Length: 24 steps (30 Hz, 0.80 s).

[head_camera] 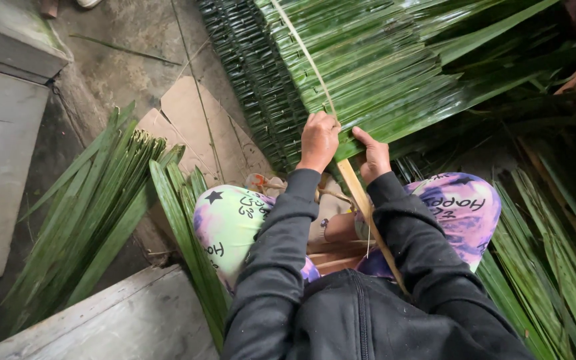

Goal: Weaving palm leaves onto a wooden frame to create a thatched panel

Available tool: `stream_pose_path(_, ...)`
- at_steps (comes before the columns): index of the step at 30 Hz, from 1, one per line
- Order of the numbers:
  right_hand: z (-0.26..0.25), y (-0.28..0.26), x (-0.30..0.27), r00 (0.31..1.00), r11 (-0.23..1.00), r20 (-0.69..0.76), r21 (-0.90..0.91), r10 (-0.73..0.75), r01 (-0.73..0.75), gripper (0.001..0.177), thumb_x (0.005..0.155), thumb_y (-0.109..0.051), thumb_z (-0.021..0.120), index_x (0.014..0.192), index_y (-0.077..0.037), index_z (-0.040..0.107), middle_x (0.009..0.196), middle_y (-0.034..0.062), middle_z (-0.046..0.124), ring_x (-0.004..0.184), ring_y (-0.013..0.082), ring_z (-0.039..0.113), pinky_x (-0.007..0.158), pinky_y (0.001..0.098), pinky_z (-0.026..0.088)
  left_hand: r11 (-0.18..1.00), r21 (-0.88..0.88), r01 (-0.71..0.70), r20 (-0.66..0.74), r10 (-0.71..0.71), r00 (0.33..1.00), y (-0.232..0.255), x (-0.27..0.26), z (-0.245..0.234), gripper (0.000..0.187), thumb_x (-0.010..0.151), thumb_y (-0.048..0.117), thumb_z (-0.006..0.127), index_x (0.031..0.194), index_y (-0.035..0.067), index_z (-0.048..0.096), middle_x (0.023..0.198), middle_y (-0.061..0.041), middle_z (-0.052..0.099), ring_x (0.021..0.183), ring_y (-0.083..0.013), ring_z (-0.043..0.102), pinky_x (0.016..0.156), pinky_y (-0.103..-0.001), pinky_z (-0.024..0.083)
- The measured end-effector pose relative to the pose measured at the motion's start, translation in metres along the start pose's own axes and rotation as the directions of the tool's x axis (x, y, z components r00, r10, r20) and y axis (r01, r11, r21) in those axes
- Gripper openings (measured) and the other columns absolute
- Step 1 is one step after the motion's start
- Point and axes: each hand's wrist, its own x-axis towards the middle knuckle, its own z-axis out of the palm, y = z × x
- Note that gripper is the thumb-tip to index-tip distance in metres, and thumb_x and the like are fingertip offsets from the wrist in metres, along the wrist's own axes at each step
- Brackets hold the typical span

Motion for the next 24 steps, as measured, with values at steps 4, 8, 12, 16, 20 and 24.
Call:
stream_pose_path(4,0.001,-0.003,-0.002,1.0,1.0,0.02,-0.006,-0.021,0.021,0.046,0.066,-0.012,0.103,0.099,-0.001,0.074,0.088,0.0107,0.074,0.078,0.0256,0.075,0.07,0.0473,0.064,0.993,-0.117,0.005,-0.022,-0.008,1.0,0.013,0.006,-0.012,0.007,0.082,0.014,0.079,0.083,0.014,0.072,0.087,-0.003,0.067,0.091,-0.0274,0.069,0.087,-0.037,0.057)
stream_pose_path(8,0.001,-0.004,-0.006,0.999,0.999,0.033,0.0,-0.036,0.036,0.042,0.069,-0.012,0.101,0.098,0.0,0.075,0.089,0.0119,0.074,0.078,0.0259,0.074,0.069,0.0485,0.063,0.994,-0.101,-0.051,-0.093,0.041,0.995,0.026,0.006,-0.014,0.007,0.088,0.014,0.074,0.085,0.011,0.069,0.089,-0.006,0.064,0.091,-0.0301,0.068,0.086,-0.038,0.056)
stream_pose_path(12,0.0,-0.003,-0.004,0.999,1.0,0.031,0.019,-0.017,0.016,0.047,0.067,-0.01,0.102,0.102,0.002,0.074,0.092,0.0145,0.075,0.081,0.0289,0.074,0.073,0.0509,0.063,1.0,-0.003,-0.002,-0.061,0.002,0.998,0.009,-0.005,-0.003,0.012,0.081,0.025,0.08,0.084,0.016,0.072,0.088,-0.002,0.063,0.09,-0.0289,0.064,0.081,-0.043,0.052)
stream_pose_path(16,0.006,-0.011,-0.011,0.998,0.999,0.058,0.029,-0.024,0.022,0.044,0.07,-0.012,0.101,0.104,0.0,0.074,0.093,0.0125,0.074,0.085,0.0269,0.074,0.074,0.0501,0.064,0.999,0.031,-0.032,-0.109,0.035,0.993,0.014,0.005,-0.003,0.013,0.084,0.024,0.076,0.083,0.014,0.067,0.091,-0.001,0.061,0.095,-0.0281,0.062,0.081,-0.042,0.049)
stream_pose_path(20,0.007,-0.015,-0.017,0.996,0.999,0.085,0.047,-0.014,0.01,0.043,0.071,-0.013,0.1,0.104,0.0,0.074,0.095,0.0136,0.075,0.085,0.0281,0.073,0.075,0.0524,0.063,0.997,0.074,-0.006,-0.184,0.019,0.983,0.006,-0.006,-0.009,0.016,0.081,0.03,0.083,0.087,0.018,0.074,0.102,0.0,0.061,0.106,-0.0253,0.061,0.089,-0.038,0.047)
stream_pose_path(24,0.0,-0.012,-0.009,0.997,0.997,0.031,0.001,0.077,-0.077,0.052,0.069,-0.018,0.103,0.109,-0.002,0.073,0.099,0.0127,0.073,0.09,0.0294,0.072,0.076,0.0518,0.063,0.95,-0.132,0.283,-0.347,-0.312,0.885,-0.048,-0.033,0.015,0.008,0.093,0.012,0.07,0.085,0.013,0.073,0.087,-0.009,0.067,0.092,-0.0318,0.068,0.089,-0.039,0.052)
